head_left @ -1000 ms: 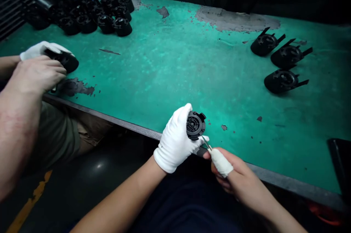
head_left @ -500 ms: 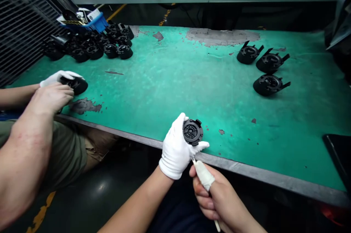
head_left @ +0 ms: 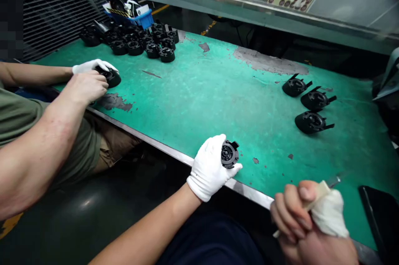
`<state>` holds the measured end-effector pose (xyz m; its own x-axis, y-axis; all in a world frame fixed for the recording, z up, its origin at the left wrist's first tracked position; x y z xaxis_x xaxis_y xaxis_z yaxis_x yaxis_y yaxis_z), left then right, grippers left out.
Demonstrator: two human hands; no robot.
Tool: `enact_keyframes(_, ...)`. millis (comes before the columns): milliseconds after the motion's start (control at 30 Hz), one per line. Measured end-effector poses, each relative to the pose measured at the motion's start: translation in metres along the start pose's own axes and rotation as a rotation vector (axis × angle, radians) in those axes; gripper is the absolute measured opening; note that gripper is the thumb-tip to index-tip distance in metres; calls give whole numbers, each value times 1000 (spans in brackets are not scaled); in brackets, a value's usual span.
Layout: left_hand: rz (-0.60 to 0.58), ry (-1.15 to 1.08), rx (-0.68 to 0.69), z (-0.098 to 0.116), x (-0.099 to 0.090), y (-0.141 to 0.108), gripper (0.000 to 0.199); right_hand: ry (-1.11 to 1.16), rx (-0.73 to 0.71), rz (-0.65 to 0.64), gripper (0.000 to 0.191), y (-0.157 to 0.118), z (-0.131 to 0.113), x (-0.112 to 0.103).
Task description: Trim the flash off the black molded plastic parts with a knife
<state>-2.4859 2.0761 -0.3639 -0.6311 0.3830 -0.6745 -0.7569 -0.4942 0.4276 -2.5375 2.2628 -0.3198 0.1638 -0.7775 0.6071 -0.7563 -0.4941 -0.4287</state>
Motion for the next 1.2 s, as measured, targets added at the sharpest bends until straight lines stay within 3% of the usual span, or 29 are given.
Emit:
enact_keyframes(100, -178, -93, -15, -4, -11, 12, 90, -125, -109, 151, 27, 12, -24, -9)
enact_keyframes(200, -454, -237, 16, -17, -26, 26, 88, -268, -41, 132, 27, 19, -14, -17)
enact_keyframes(233, -495, -283, 15, -24, -32, 30, 84, -313, -23, 123, 27, 21, -8, -22)
enact_keyframes(300, -421, -376, -18, -40, -46, 38, 75, -419, 3, 119, 30, 24, 1, -32)
enact_keyframes(400, -53, -496, -119, -54, -62, 40, 61, -700, -6, 94, 42, 35, 1, -44)
enact_keyframes(467, 67, -469, -197, -50, -58, 34, 59, -974, -72, 3, 47, 48, -7, -43)
enact_keyframes(633, -35, -165, -181, -16, -16, 27, 112, -1523, -294, -355, 43, 90, -26, -14)
enact_keyframes(800, 25, -126, -214, -15, 4, 32, 93, -1858, -447, -546, 41, 118, -34, 8)
enact_keyframes(1067, 10, -59, -175, -15, 1, 36, 90, -2069, -492, -725, 40, 138, -40, 14)
enact_keyframes(1133, 4, -51, -162, -14, 1, 38, 89, -2134, -513, -706, 42, 149, -43, 13)
enact_keyframes(1200, -1, -41, -150, -13, 1, 39, 87, -2230, -557, -567, 47, 163, -51, 11)
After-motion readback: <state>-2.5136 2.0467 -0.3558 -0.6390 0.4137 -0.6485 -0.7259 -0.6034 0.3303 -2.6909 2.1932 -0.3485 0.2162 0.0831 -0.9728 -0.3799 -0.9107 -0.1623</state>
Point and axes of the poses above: each hand's wrist, its own y-axis towards the middle knuckle, its own x-axis out of the palm, z = x × y, the point moved 4 cm from there along y, towards the middle knuckle, and after that the axes turned 2 degrees about z, right-handed, at the moved point
